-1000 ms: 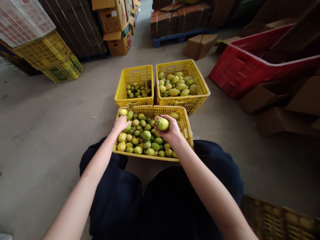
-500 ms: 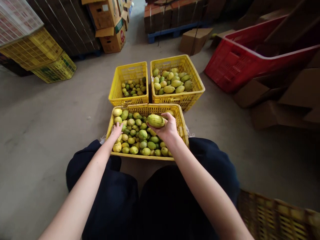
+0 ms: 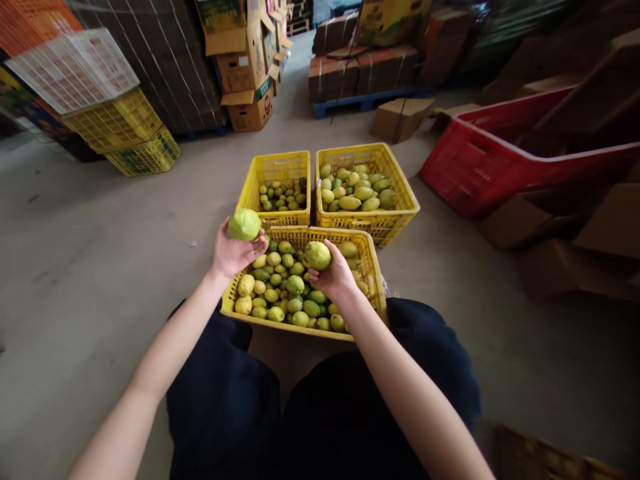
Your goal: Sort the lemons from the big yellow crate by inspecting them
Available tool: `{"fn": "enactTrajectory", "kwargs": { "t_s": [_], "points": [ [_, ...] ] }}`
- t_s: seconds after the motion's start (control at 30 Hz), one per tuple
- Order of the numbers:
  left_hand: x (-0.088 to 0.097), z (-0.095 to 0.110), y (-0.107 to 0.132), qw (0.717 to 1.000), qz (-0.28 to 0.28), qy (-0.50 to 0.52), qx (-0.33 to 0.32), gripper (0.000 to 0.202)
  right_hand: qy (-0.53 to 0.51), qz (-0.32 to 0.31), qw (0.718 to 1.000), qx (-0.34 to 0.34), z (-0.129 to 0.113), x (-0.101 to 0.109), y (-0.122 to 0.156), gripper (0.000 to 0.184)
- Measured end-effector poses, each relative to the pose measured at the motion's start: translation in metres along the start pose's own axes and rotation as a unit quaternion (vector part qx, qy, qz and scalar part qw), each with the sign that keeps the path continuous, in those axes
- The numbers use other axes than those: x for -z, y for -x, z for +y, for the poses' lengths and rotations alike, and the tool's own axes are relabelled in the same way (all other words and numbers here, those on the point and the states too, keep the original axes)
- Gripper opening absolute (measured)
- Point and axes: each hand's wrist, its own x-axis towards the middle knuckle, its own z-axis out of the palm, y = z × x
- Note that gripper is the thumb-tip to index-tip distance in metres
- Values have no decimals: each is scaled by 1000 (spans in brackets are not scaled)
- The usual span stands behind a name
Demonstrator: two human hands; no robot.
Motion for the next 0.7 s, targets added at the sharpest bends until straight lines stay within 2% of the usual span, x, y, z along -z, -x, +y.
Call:
{"fn": "enactTrajectory", "kwargs": {
  "t_s": [0.13,0.23,0.33,0.47,0.57,0.7],
  "points": [
    [-4,-22,5,1000,2,15,0,55,-2,-14,1000,25,3,1,2,23],
    [-2,-44,-1,998,62,13,14,48,31,-26,998,42,4,2,4,15],
    [-10,-59,-2,986,109,125,34,39,61,-60,995,48,6,4,3,10],
    [-32,-63,4,940,95,321,62,26,62,-80,992,76,14,4,-4,13],
    [-43,-66,7,926,74,363,74,28,52,-79,989,115,22,1,-10,17],
    [-44,-76,6,924,79,371,54,32,93,-102,973,184,32,-1,-13,19]
  ]
}}
